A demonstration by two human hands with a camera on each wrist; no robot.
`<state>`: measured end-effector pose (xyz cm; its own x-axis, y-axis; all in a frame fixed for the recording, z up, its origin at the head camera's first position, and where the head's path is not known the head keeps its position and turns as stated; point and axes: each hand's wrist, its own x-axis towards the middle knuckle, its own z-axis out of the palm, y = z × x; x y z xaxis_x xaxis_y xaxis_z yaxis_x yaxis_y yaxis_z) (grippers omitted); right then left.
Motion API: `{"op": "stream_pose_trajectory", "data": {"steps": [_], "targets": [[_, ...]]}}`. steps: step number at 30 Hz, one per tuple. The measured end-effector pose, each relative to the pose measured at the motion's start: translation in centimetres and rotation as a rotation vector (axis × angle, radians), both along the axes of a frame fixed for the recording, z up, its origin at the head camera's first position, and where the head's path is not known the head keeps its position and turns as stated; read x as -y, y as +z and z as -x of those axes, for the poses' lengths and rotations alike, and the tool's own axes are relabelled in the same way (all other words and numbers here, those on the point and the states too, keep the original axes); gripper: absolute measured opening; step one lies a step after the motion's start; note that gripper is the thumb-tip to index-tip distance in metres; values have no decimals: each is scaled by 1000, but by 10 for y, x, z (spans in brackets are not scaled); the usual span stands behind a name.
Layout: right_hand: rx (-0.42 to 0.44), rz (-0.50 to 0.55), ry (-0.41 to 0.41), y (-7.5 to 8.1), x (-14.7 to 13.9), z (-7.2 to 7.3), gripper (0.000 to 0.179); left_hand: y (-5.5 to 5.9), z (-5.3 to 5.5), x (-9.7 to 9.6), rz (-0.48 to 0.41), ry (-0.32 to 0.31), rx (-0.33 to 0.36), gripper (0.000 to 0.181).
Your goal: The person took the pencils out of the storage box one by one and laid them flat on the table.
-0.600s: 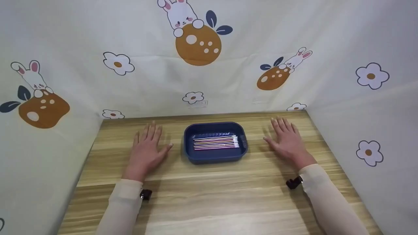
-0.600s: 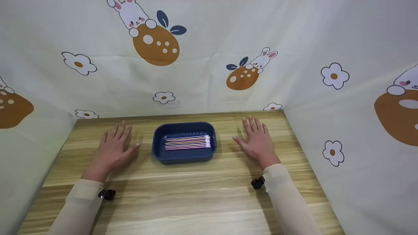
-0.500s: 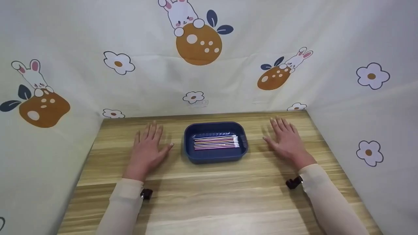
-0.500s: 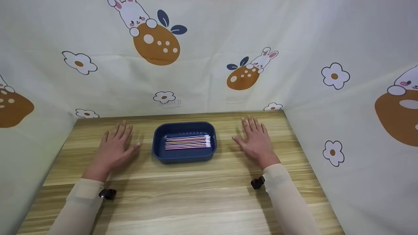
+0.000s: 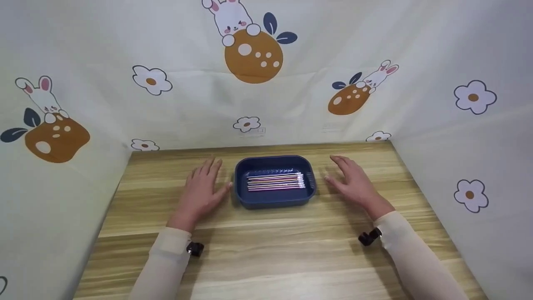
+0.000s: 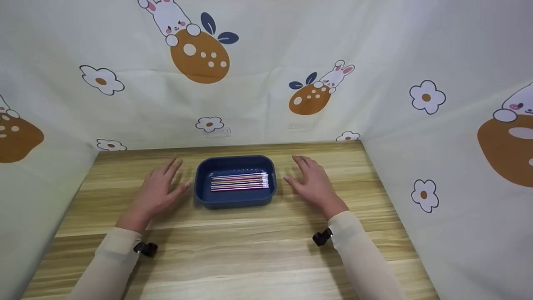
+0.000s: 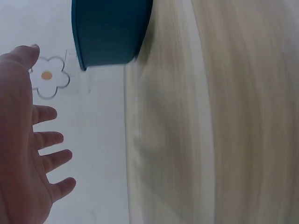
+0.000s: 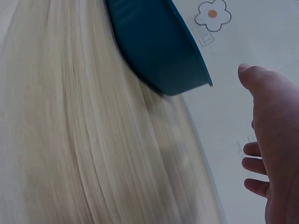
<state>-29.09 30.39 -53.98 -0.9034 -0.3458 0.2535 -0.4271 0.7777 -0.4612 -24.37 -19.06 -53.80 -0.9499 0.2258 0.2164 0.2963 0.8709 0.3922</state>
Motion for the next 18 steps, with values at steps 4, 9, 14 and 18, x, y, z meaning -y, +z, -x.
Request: {"op": "stream_pose_trajectory", "data": {"steps": [4,9,14,18], "targets": [[-1,8,10,2,9,-3,77,-1,1,-12,-35,-43,16,87],[-7,10,18,4,14,-7,75,-3,1,-27,-68,-60,41,88],[-14,7,27,3,17,-7,74,-3,2,-41,-76,-80,60,89],[-28,8,43,2,18,-7,73,-6,4,-51,-77,-84,81,93]]}}
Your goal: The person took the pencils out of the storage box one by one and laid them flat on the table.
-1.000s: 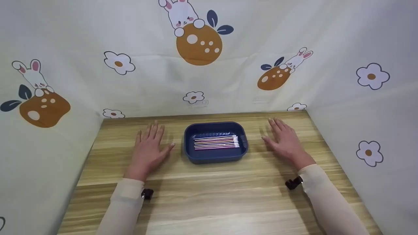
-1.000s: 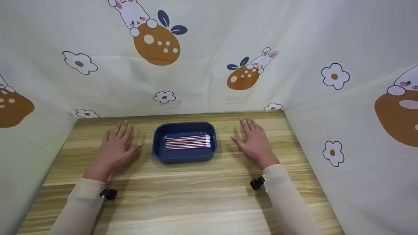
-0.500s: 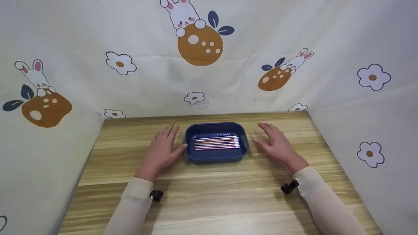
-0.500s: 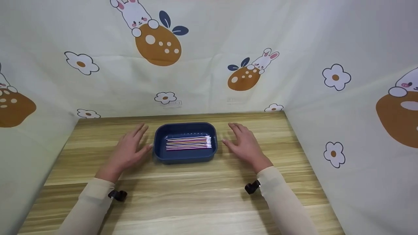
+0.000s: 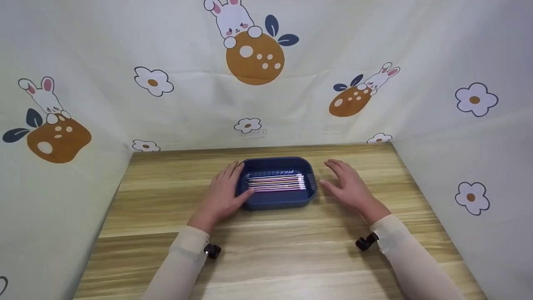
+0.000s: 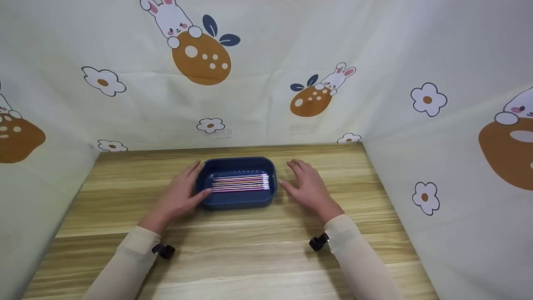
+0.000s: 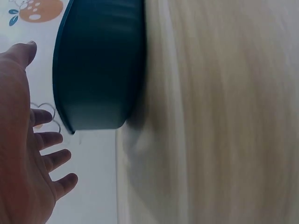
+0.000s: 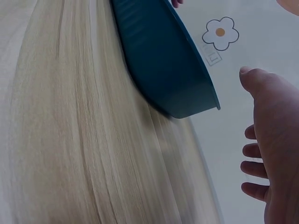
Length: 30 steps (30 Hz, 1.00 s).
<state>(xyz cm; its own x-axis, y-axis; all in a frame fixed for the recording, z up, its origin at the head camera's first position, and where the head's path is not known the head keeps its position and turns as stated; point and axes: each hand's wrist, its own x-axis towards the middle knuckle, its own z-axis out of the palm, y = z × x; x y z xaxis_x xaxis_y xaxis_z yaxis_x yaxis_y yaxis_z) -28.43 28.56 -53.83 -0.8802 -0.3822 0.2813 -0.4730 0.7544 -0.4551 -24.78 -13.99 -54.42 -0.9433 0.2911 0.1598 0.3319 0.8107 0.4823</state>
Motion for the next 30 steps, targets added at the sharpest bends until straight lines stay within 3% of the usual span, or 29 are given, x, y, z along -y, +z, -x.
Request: {"op": "stream_pose_trajectory", "data": {"steps": [16,30], "targets": [[36,-8,-7,-2,2,-1,71,-13,3,-19,22,4,-26,123],[23,54,28,0,10,-4,67,-15,4,-22,81,-12,29,131]]}}
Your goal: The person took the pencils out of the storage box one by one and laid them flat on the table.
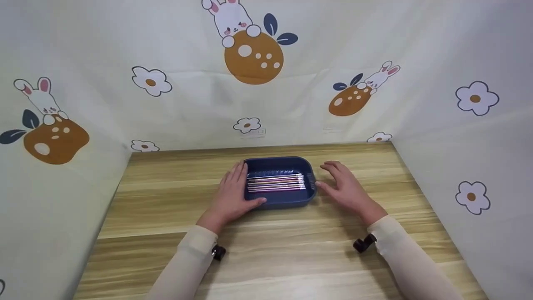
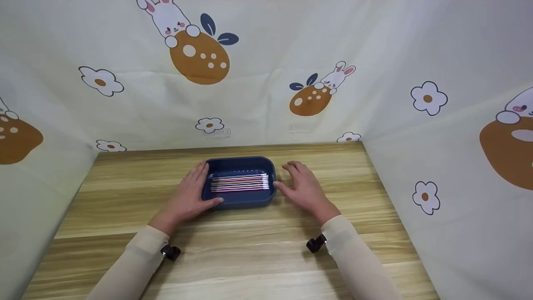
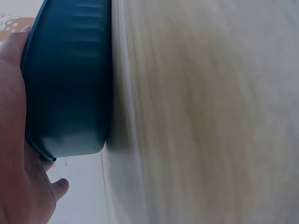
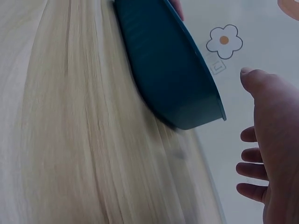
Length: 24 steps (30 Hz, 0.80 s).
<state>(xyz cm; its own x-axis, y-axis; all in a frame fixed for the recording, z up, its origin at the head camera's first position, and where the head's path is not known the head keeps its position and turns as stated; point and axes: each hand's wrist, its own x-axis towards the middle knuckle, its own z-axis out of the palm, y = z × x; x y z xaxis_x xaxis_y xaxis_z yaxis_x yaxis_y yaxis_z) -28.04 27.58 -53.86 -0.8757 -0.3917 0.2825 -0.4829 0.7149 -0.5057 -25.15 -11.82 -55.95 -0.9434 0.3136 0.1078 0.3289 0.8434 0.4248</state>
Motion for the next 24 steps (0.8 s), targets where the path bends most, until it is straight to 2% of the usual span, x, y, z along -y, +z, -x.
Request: {"op": "stream_pose_trajectory", "data": {"steps": [9,12,17,24], "targets": [[-72,31,91,12,25,0,53,2,-1,-1,8,-11,15,131],[-65,43,130,17,38,0,47,2,-1,-1,13,-3,20,131],[-45,8,193,21,60,3,38,3,-2,0,5,9,25,129],[-93,-77,294,21,84,5,34,2,-2,0,-1,12,22,129]]}}
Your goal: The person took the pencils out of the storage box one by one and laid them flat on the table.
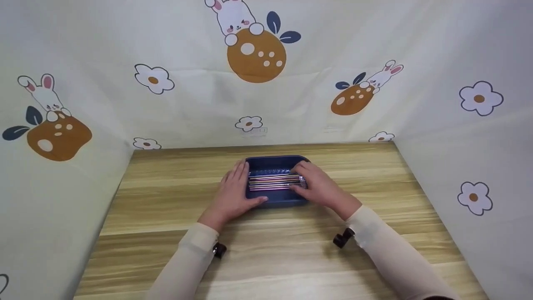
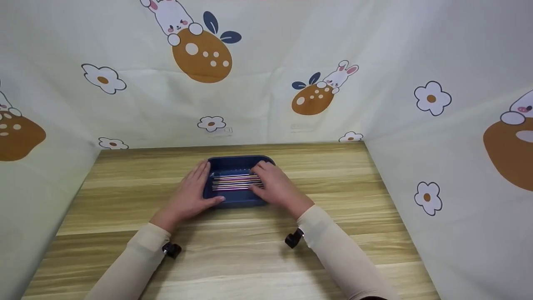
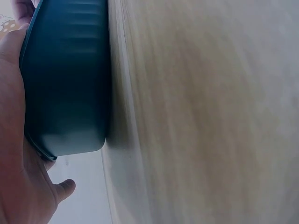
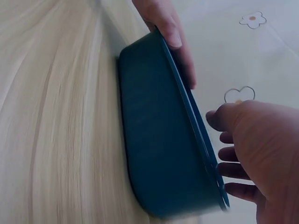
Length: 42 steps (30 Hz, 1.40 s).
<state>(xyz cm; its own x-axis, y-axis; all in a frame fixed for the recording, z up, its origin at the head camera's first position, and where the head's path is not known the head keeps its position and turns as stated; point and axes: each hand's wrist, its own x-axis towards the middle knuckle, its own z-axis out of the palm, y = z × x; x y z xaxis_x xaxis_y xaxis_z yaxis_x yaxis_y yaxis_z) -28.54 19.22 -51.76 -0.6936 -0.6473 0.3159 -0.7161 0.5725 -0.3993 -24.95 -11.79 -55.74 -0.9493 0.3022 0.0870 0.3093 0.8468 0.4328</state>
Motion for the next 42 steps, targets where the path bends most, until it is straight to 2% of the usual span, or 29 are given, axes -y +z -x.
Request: {"op": "stream_pose_trajectory", "data": {"steps": [8,18,29,42], "targets": [[164,-46,70,-7,18,9,31,0,1,1,1,-6,-8,129],[275,-111,131,-8,34,23,27,-1,1,1,-1,-1,-9,129],[302,-154,134,-12,48,31,23,0,0,0,-18,-10,-6,129],[306,-191,142,-17,53,31,17,0,1,1,-3,-15,-2,131]]}}
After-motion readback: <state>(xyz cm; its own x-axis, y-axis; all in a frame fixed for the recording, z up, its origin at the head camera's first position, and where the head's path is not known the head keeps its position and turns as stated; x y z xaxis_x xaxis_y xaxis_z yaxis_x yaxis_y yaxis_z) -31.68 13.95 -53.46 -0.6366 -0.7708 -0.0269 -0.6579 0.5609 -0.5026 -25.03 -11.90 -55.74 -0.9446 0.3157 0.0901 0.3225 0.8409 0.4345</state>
